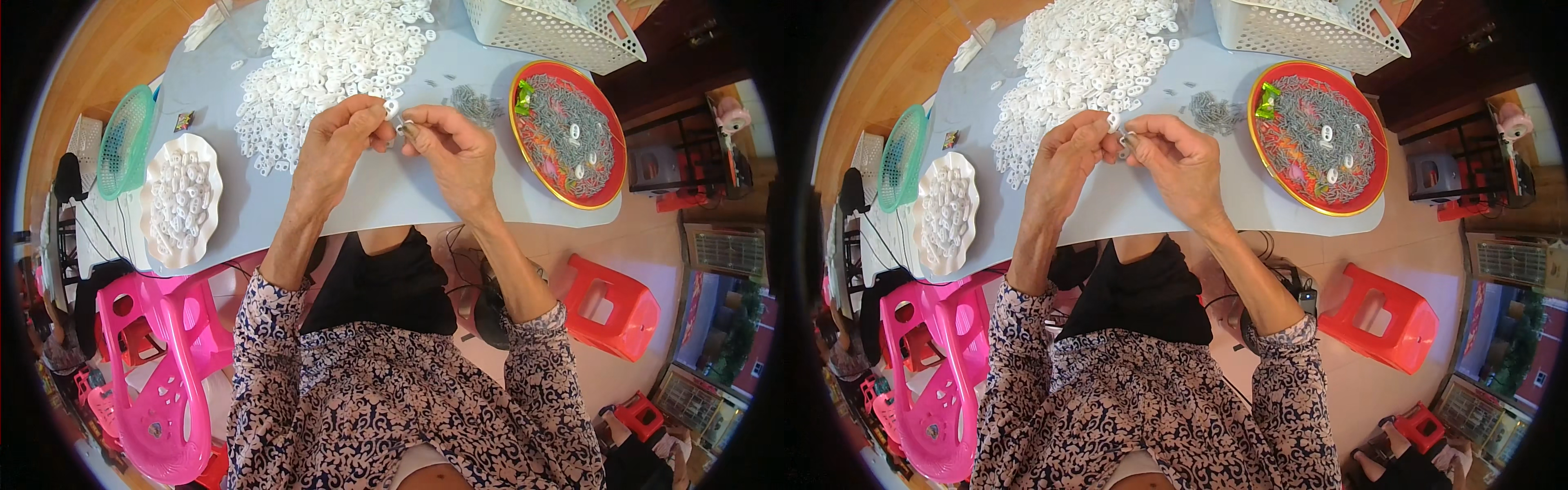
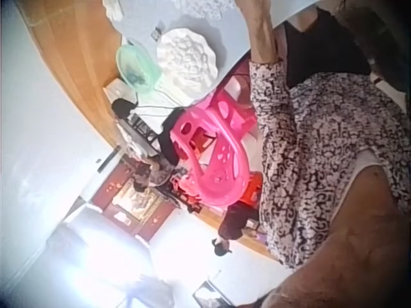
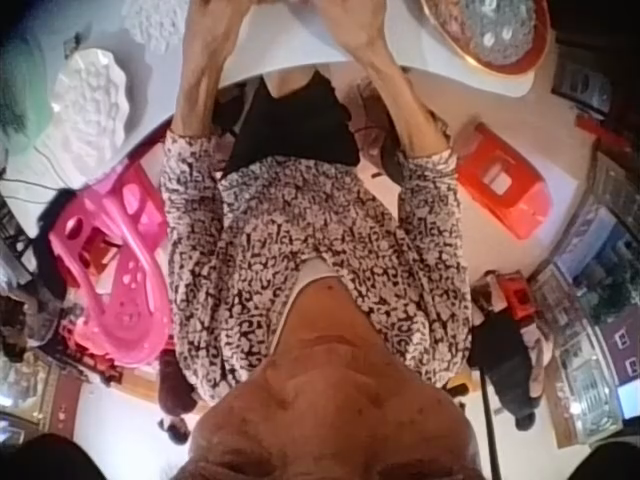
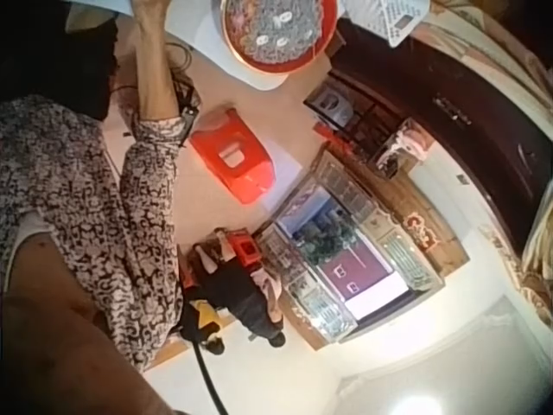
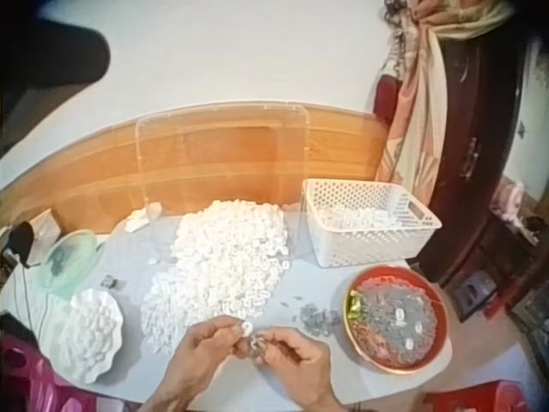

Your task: The recorder is manually inserting small metal rings into white plastic components at a workspace.

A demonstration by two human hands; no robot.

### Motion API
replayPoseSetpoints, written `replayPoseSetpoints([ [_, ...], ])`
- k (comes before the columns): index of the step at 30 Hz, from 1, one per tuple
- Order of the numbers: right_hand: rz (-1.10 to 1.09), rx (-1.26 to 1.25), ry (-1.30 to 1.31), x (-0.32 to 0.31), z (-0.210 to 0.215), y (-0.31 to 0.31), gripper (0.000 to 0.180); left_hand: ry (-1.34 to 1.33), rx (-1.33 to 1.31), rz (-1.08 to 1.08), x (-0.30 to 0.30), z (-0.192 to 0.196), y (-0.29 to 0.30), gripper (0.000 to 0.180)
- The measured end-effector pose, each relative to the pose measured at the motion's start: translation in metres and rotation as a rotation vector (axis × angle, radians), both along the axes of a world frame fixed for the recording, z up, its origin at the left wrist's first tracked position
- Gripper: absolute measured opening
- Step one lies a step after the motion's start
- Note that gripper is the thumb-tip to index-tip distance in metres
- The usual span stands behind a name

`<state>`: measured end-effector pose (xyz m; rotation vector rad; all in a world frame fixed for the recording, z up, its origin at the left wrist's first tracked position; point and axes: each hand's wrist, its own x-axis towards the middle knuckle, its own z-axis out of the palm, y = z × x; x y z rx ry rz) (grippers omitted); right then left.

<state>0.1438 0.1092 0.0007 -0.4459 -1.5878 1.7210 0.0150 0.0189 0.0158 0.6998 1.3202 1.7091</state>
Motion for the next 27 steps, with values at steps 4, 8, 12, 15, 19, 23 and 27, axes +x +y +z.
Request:
replayPoseSetpoints([
  [4, 0.008, -0.001, -0.013, -0.0001, 0.0016, -0.0010, 0.014, 0.084, -0.030, -0.017, -0.0001, 0.0014, 0.0004, 0.022],
  [8, -0.001, 0.003, 0.006, -0.0007, -0.0006, 0.0001, 0.017, 0.187, -0.088, -0.010, -0.0010, 0.0055, 0.0007, 0.022],
  [12, 0.000, 0.013, 0.015, -0.0011, -0.0013, 0.0004, 0.019, 0.215, -0.096, -0.029, -0.0033, 0.0032, 0.0007, 0.021],
  [15, -0.004, 0.067, 0.002, -0.0006, -0.0003, -0.0004, 0.022, 0.251, -0.090, -0.042, -0.0055, 0.0026, 0.0012, 0.023],
  [19, -0.013, 0.081, -0.054, 0.0000, -0.0003, -0.0006, 0.026, 0.346, -0.106, -0.061, -0.0074, 0.0062, 0.0011, 0.022],
  [23, -0.021, 0.093, -0.031, 0.0003, -0.0027, -0.0004, 0.027, 0.480, -0.121, -0.108, -0.0088, 0.0061, 0.0015, 0.021],
  [27, -0.039, 0.096, -0.023, 0.0001, -0.0004, -0.0017, 0.025, 0.547, -0.147, -0.129, -0.0079, 0.0056, 0.0032, 0.022],
])
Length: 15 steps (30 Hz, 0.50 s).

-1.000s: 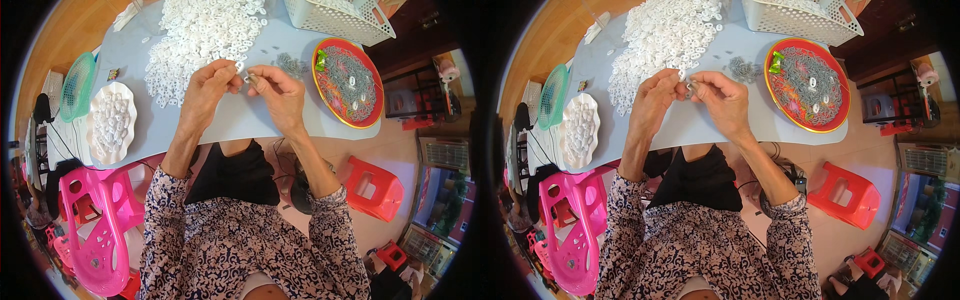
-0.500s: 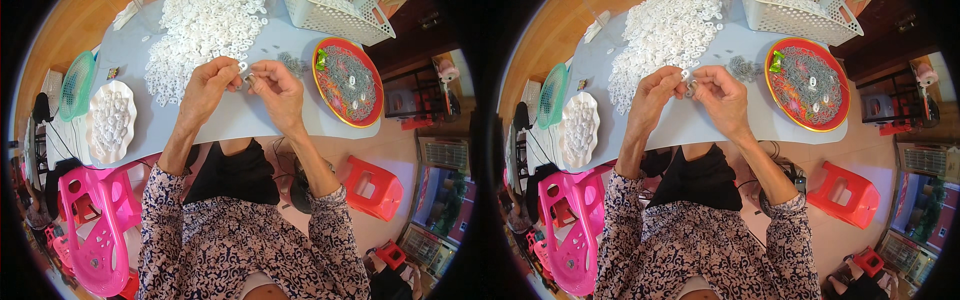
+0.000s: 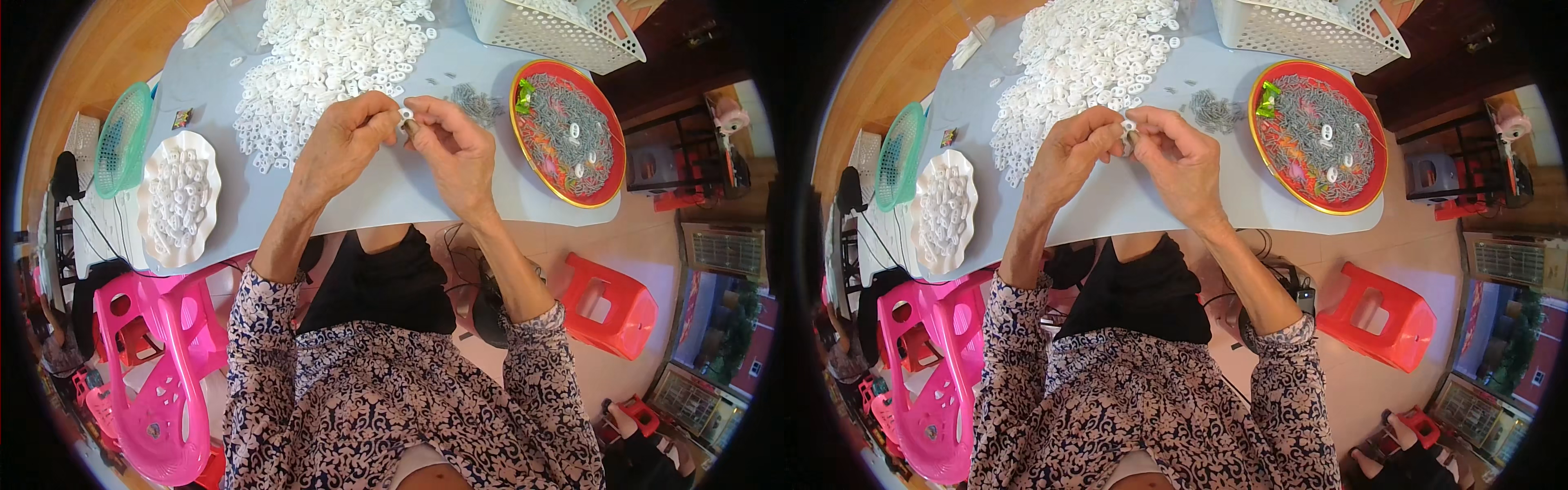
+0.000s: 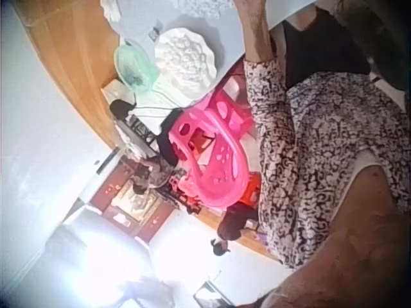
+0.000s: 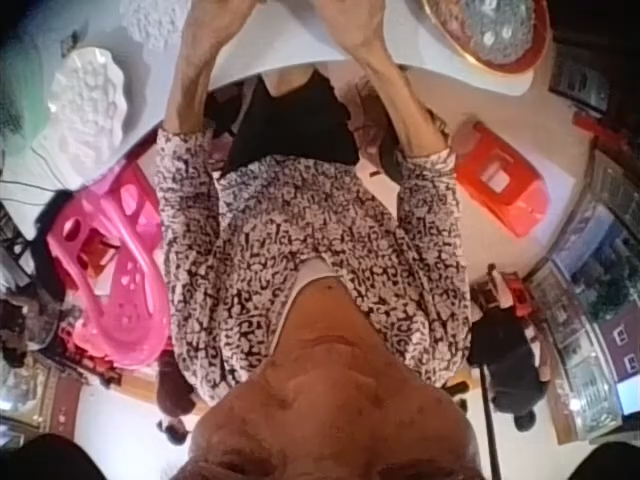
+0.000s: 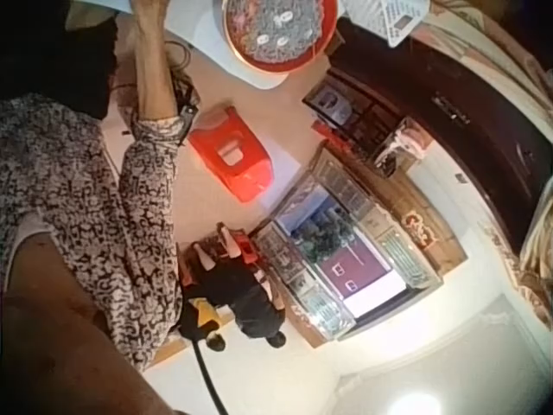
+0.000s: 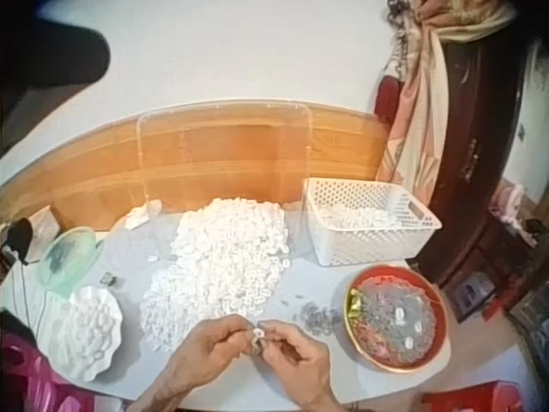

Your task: The recorder is manually inserting small metal rings into white plastic components at a workspace.

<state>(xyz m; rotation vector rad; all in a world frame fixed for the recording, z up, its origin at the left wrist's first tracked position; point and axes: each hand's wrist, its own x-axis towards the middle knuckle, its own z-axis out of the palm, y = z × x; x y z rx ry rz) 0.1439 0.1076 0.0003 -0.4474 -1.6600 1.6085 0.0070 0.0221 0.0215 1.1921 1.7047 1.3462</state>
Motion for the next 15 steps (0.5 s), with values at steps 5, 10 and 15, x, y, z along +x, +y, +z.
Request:
replayPoseSetpoints([
  [5, 0.001, 0.001, 0.001, -0.001, 0.000, 0.000, 0.024, -0.057, 0.106, 0.041, 0.008, -0.009, -0.003, 0.023],
  [10, 0.045, -0.054, 0.027, -0.001, 0.001, 0.000, 0.024, -0.009, 0.207, 0.089, 0.017, -0.015, -0.001, 0.024],
  [15, 0.078, -0.103, 0.049, -0.003, 0.000, -0.002, 0.029, -0.012, 0.153, 0.101, 0.016, -0.010, 0.000, 0.024],
])
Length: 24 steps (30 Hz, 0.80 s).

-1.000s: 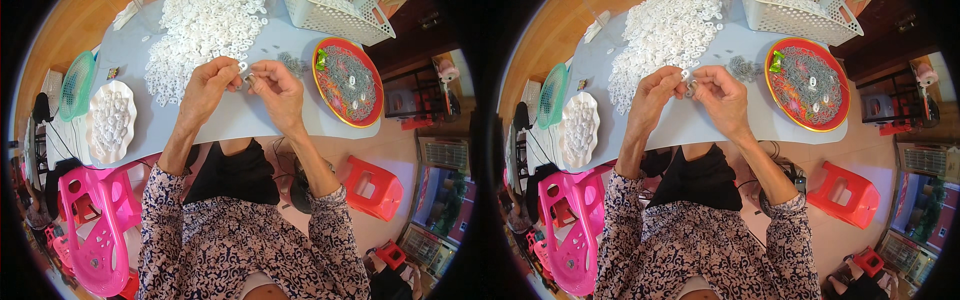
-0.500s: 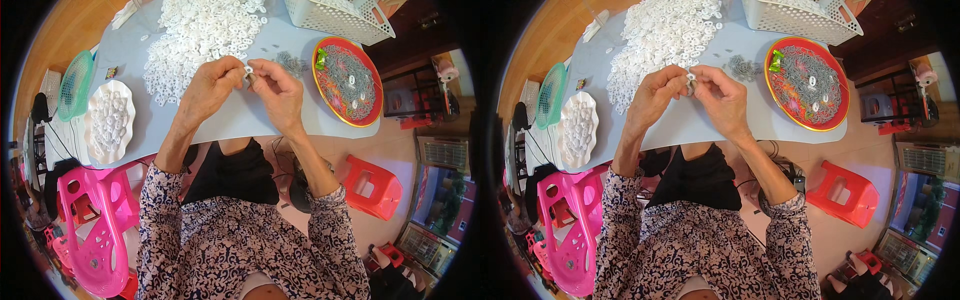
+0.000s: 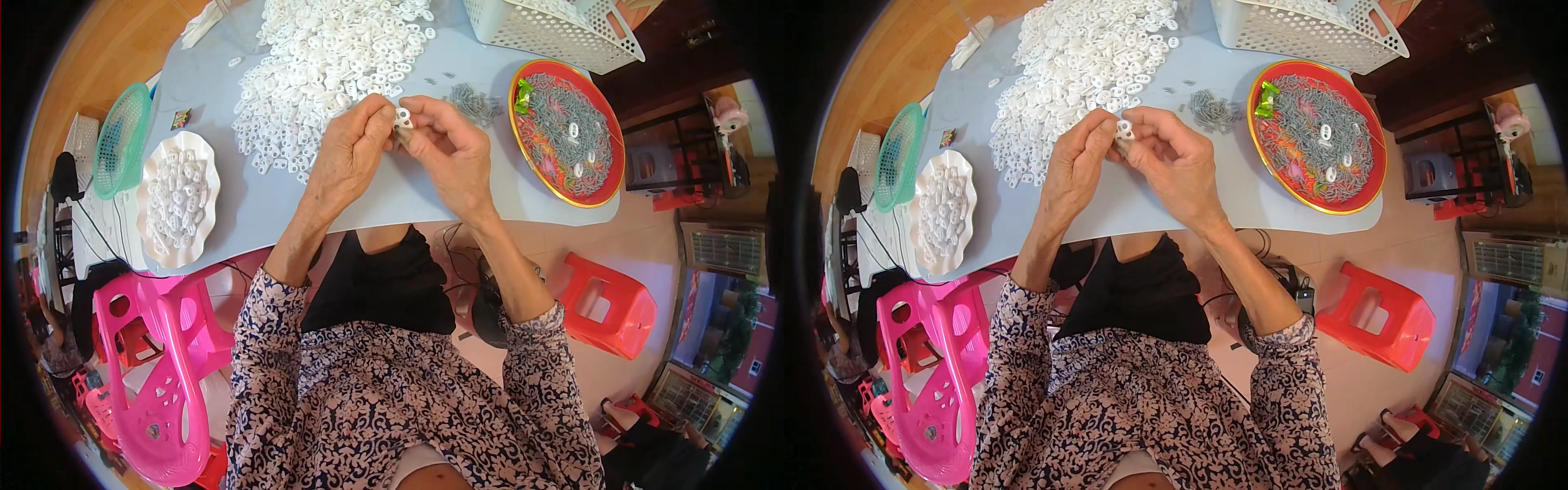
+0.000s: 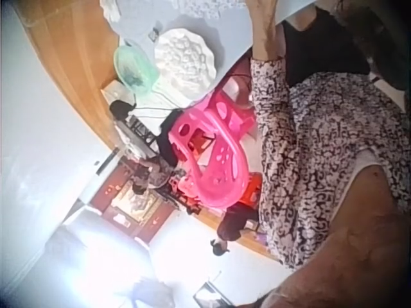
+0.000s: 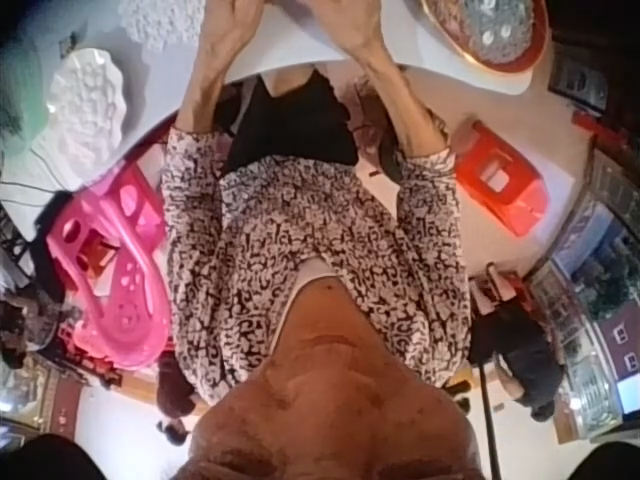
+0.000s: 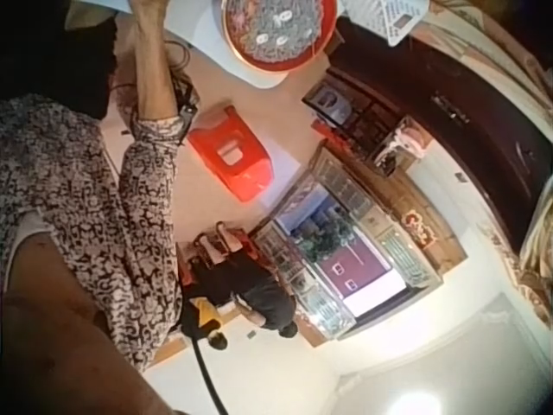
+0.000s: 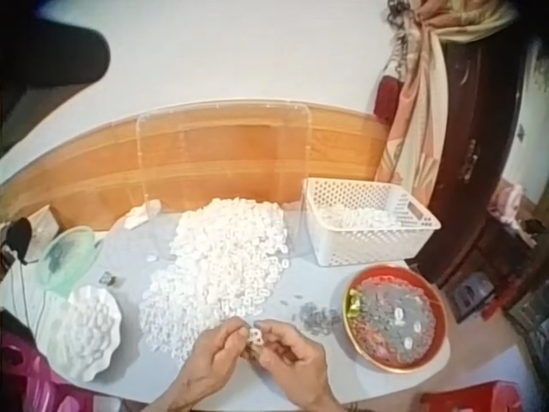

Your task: The recorder is manually inserting small metal rings into white plastic components at a workspace.

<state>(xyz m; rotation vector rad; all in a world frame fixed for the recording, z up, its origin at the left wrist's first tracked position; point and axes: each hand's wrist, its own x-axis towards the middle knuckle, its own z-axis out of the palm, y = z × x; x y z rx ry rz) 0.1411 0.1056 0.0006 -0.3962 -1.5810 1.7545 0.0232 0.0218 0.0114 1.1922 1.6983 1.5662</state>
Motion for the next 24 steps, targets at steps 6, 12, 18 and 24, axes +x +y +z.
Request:
replayPoseSetpoints([
  [6, -0.030, 0.194, -0.059, -0.003, -0.009, 0.001, 0.033, -0.041, -0.055, -0.145, -0.011, 0.002, -0.004, 0.024],
  [12, -0.101, 0.263, -0.084, -0.005, -0.007, -0.002, 0.029, 0.025, -0.033, -0.185, -0.011, 0.004, -0.006, 0.024],
  [18, -0.142, 0.409, -0.147, -0.003, 0.001, -0.006, 0.026, 0.182, -0.009, -0.166, -0.014, 0.003, -0.008, 0.025],
  [24, -0.136, 0.407, -0.155, -0.002, -0.002, -0.004, 0.025, 0.182, -0.009, -0.179, -0.014, -0.003, -0.007, 0.023],
])
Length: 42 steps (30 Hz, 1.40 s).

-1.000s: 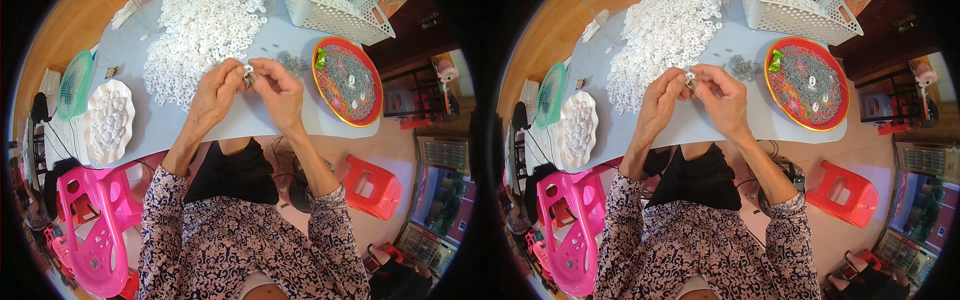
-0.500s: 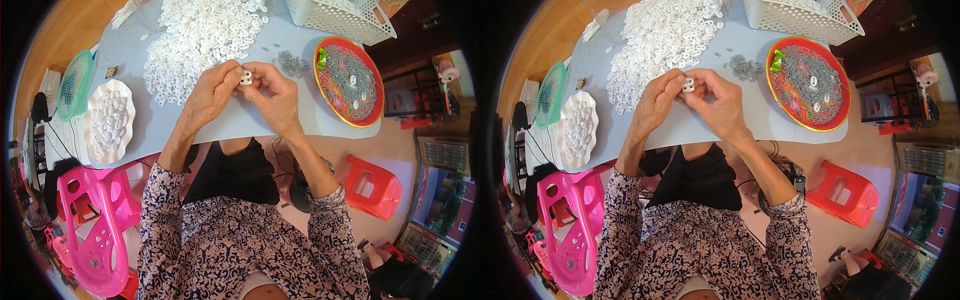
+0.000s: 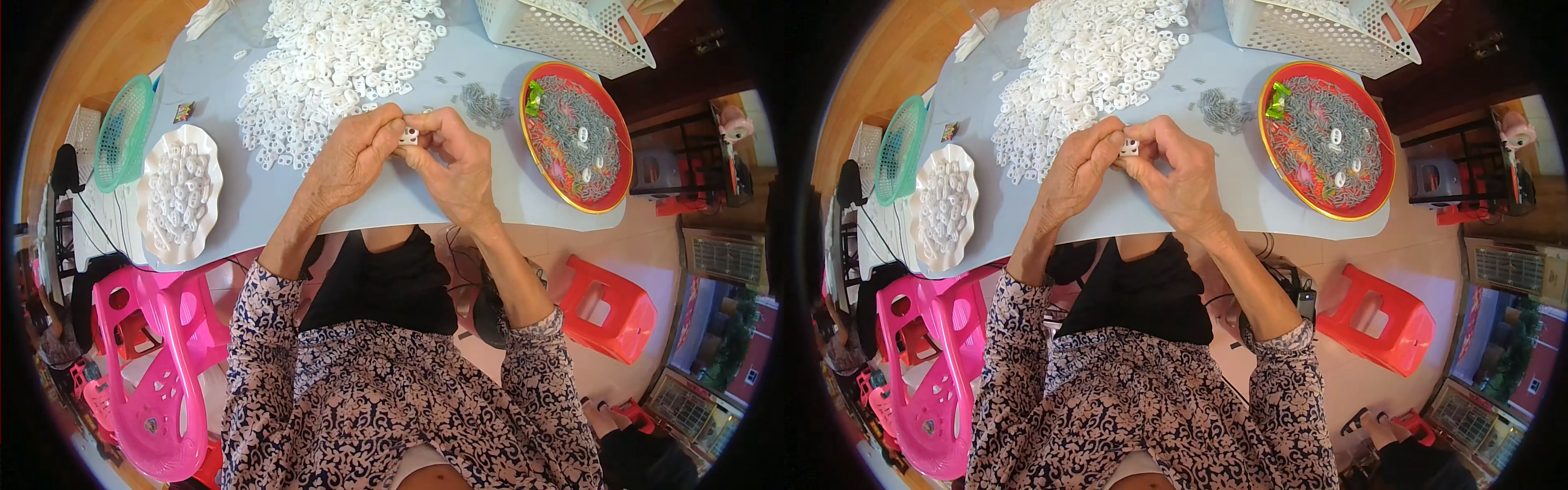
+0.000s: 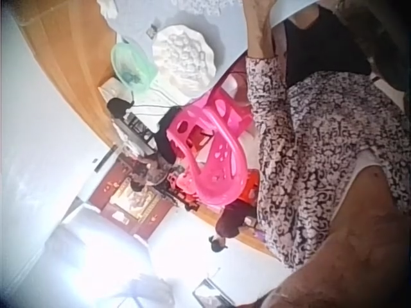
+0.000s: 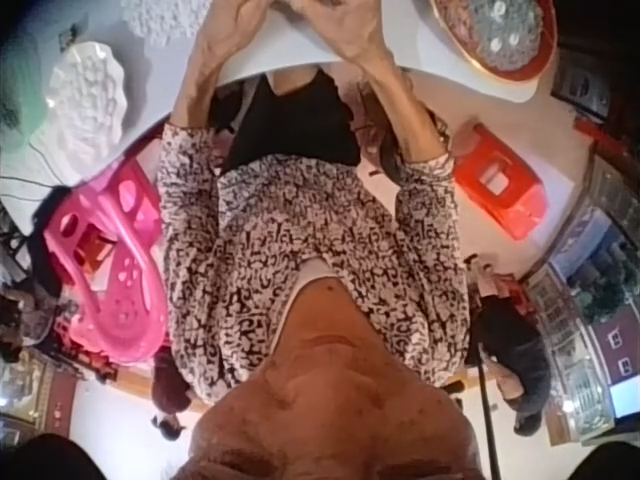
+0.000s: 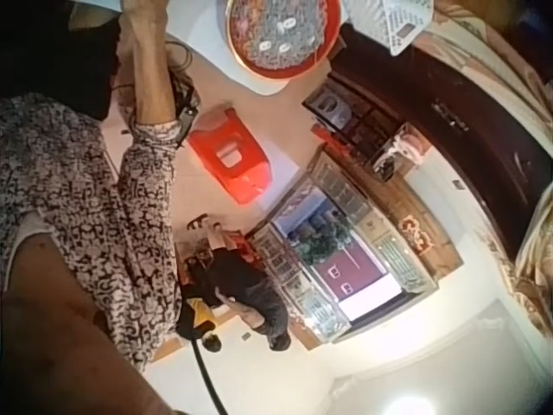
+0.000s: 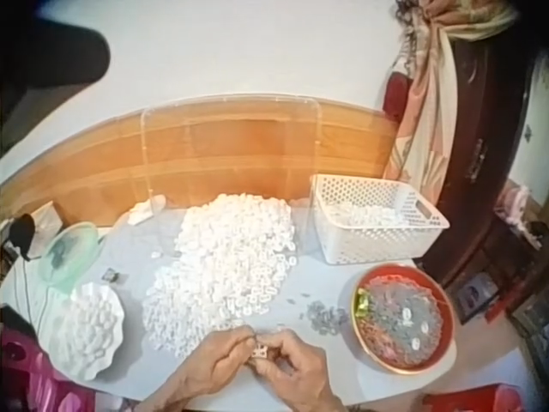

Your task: The recorder is manually inserting small metal rings into white plastic components at a workspace.

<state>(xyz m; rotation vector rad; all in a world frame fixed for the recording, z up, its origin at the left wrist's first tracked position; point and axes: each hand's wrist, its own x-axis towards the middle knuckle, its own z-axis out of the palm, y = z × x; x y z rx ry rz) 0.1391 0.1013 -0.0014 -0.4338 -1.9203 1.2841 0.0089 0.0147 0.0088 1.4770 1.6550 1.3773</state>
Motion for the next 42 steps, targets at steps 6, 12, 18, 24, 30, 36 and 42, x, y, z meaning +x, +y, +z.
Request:
replayPoseSetpoints([
  [6, 0.002, 0.023, -0.005, 0.001, 0.000, 0.001, 0.024, -0.038, -0.001, 0.002, 0.001, -0.002, 0.000, 0.023],
  [12, 0.122, -0.245, 0.098, 0.002, -0.002, 0.004, 0.019, -0.045, 0.009, 0.089, 0.005, -0.002, 0.002, 0.022],
  [18, 0.165, -0.392, 0.152, 0.001, 0.007, 0.001, 0.018, -0.052, 0.036, 0.121, 0.009, 0.001, 0.003, 0.021],
  [24, 0.094, -0.140, 0.102, -0.001, -0.001, 0.002, 0.021, -0.152, 0.028, 0.119, 0.007, -0.003, 0.004, 0.024],
  [30, 0.001, 0.067, 0.005, -0.002, 0.007, -0.005, 0.018, -0.139, -0.068, 0.025, 0.002, 0.000, -0.002, 0.024],
  [36, 0.004, 0.103, 0.018, 0.000, 0.007, -0.006, 0.017, -0.164, -0.106, 0.002, 0.002, 0.002, -0.002, 0.024],
  [42, 0.030, 0.065, 0.046, 0.000, 0.002, -0.006, 0.015, -0.195, -0.098, -0.024, 0.002, 0.001, -0.002, 0.026],
])
